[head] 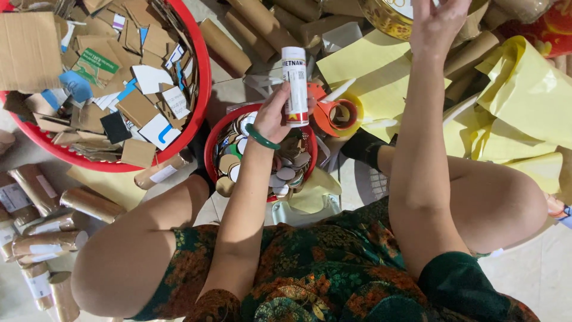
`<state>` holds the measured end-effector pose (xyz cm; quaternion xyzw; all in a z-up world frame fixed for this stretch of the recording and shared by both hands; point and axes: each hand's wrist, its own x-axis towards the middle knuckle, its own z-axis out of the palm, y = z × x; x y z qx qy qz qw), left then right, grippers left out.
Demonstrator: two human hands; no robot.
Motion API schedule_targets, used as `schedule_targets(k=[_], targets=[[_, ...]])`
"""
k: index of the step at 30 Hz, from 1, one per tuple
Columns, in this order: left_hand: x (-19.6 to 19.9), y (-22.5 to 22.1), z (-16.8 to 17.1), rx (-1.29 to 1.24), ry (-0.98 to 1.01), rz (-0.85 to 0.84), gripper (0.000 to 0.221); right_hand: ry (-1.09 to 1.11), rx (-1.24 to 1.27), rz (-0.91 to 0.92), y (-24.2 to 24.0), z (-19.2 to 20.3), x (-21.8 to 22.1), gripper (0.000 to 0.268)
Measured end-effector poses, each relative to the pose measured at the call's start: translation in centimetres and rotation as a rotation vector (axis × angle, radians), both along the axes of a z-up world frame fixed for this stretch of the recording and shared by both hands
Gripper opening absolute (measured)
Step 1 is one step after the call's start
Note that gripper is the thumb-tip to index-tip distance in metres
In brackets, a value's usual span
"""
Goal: The person wraps cardboard tubes in yellow paper, secures the paper with tape using a manual dispenser, and applies adhesive labels to the wrapped tubes while sitting on a production floor surrounded by materials.
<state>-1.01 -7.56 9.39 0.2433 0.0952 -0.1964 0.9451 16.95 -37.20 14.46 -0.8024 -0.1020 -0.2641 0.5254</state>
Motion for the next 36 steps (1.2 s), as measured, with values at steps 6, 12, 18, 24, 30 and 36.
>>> schedule_targets(k=[6,12,18,24,30,36], targets=[[0.4,-1.3,-1.8,0.072,-0.026,0.107,0.035,0.663,0.060,0.703,9.1,1.8,-7.1,0.031],[-0.2,-0.4,-1.7,0.373,0.031,0.045,0.038,0.959,0.523,0.769,13.0,0.3,-10.6,0.039],[-0.7,6.4,0.0,0.646,-0.062,0.086,0.035,1.012,0.587,0.688,14.0,-4.2,-9.3,0.012],[-1.2,12.2,0.6,0.568,-0.106,0.313,0.034,1.010,0.656,0.598,16.6,-6.5,-6.6,0.006],[0.6,13.4,0.3,0.389,-0.005,0.353,0.056,1.042,0.655,0.549,15.9,-8.7,-5.1,0.003],[1.5,13.8,-0.8,0.492,0.113,0.472,0.055,1.063,0.578,0.523,16.6,-11.1,-3.6,0.005]])
